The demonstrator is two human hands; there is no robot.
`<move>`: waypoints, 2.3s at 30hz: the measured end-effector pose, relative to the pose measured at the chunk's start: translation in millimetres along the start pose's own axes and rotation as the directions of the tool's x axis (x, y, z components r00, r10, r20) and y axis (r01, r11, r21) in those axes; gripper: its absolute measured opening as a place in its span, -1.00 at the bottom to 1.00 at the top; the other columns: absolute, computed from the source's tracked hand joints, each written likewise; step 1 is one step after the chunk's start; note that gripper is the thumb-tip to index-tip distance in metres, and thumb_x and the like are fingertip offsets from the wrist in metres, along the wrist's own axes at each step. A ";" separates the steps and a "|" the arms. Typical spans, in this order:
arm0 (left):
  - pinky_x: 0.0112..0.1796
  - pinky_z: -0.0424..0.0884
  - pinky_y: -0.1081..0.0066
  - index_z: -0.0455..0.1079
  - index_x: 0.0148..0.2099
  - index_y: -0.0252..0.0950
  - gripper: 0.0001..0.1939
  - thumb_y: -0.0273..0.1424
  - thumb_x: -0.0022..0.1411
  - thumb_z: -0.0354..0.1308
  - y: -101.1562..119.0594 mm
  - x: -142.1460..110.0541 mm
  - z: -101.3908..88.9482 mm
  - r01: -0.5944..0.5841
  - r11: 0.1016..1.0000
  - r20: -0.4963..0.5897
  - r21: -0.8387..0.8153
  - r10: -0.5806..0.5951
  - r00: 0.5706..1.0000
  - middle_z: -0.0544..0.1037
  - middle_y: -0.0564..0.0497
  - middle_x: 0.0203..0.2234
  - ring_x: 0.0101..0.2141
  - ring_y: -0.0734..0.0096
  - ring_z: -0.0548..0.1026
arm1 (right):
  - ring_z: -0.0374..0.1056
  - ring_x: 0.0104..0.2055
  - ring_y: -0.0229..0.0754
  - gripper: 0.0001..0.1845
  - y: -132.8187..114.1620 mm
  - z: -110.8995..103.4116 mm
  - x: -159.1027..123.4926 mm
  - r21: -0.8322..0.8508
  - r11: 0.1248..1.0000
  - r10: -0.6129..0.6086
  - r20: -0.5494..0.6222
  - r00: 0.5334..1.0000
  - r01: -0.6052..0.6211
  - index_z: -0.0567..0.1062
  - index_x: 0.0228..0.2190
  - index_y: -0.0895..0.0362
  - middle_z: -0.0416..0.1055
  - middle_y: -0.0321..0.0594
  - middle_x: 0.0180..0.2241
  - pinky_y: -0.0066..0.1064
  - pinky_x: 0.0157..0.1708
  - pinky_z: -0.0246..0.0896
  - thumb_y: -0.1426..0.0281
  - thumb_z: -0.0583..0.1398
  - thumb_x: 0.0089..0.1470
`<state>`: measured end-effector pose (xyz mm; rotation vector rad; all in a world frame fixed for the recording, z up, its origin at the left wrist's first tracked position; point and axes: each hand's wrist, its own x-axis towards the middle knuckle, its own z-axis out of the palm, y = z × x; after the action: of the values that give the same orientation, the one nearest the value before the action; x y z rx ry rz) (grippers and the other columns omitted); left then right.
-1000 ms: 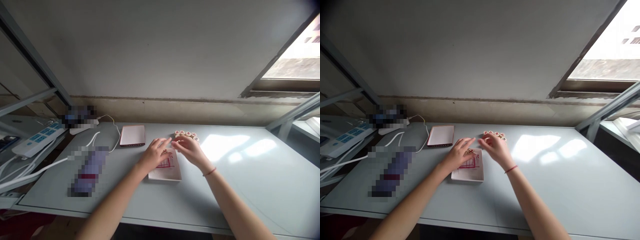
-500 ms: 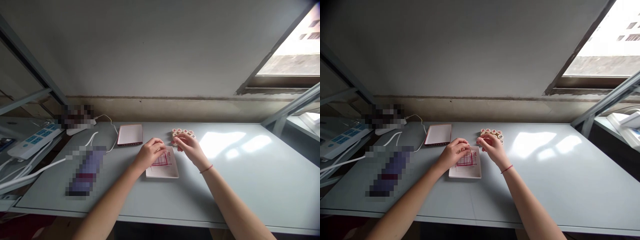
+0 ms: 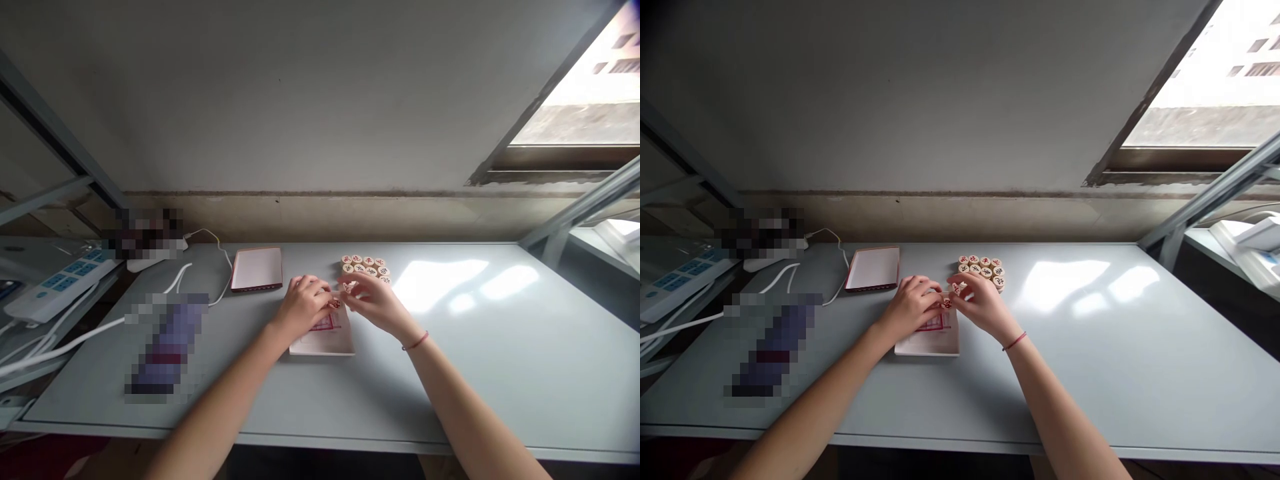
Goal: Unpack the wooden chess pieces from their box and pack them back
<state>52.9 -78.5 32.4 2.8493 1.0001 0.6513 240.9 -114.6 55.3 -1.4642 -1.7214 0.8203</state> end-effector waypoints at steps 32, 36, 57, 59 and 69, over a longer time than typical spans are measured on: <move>-0.49 0.16 0.47 0.32 -0.35 -0.23 -0.74 -0.14 0.17 0.07 -26.2 -19.6 -57.1 0.474 0.856 0.351 -0.204 -0.388 0.852 0.44 0.09 -0.51 -0.51 0.45 0.37 | 0.42 -0.19 -0.01 -0.68 -0.1 11.0 103.1 -0.790 0.557 0.337 -0.065 0.939 -0.255 0.51 -0.17 0.16 0.48 0.02 -0.20 -0.36 -0.35 0.21 0.42 0.12 0.01; -0.47 0.19 0.48 0.35 -0.34 -0.24 -0.78 -0.19 0.18 0.06 -30.1 -21.0 -52.6 0.450 0.866 0.325 -0.216 -0.371 0.870 0.45 0.08 -0.51 -0.49 0.45 0.38 | 0.44 -0.19 -0.01 -0.71 -2.3 15.1 106.2 -0.808 0.530 0.356 -0.065 0.932 -0.258 0.54 -0.23 0.19 0.49 0.06 -0.23 -0.36 -0.33 0.24 0.50 0.11 -0.01; -0.10 0.42 0.41 0.24 0.16 -0.15 -0.60 -0.36 0.28 0.08 -16.9 -15.3 -34.2 0.179 0.883 -0.068 -0.435 -0.230 0.971 0.40 -0.03 -0.01 -0.07 0.36 0.45 | 0.45 -0.39 -0.23 -0.68 -42.8 26.1 19.9 0.033 0.997 -0.072 0.081 0.994 0.069 0.50 -0.23 0.10 0.53 -0.19 -0.27 -0.45 -0.42 0.33 0.15 0.14 0.11; -0.10 0.42 0.40 0.29 0.11 -0.16 -0.65 -0.40 0.28 0.07 -11.5 -13.7 -35.6 0.186 0.870 -0.077 -0.456 -0.247 0.966 0.43 -0.02 -0.06 -0.09 0.36 0.46 | 0.46 -0.36 -0.22 -0.65 -36.7 28.7 14.2 0.163 0.986 -0.056 0.054 0.997 0.046 0.48 -0.24 0.13 0.53 -0.16 -0.27 -0.43 -0.42 0.36 0.12 0.16 0.08; -0.22 0.39 0.45 0.35 -0.33 -0.25 -0.94 -0.49 0.15 0.09 -15.6 -18.8 -52.3 0.218 0.900 0.129 -0.379 -0.182 0.975 0.39 0.04 -0.26 -0.34 0.50 0.44 | 0.46 -0.33 -0.19 -0.63 -25.2 16.6 12.3 0.310 0.951 0.031 -0.064 0.998 -0.010 0.45 -0.28 0.14 0.49 -0.16 -0.33 -0.39 -0.38 0.39 0.09 0.17 0.05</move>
<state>9.3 -82.2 70.2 2.3709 1.0000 0.6151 212.4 -106.6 69.0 -1.2823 -1.4529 0.9909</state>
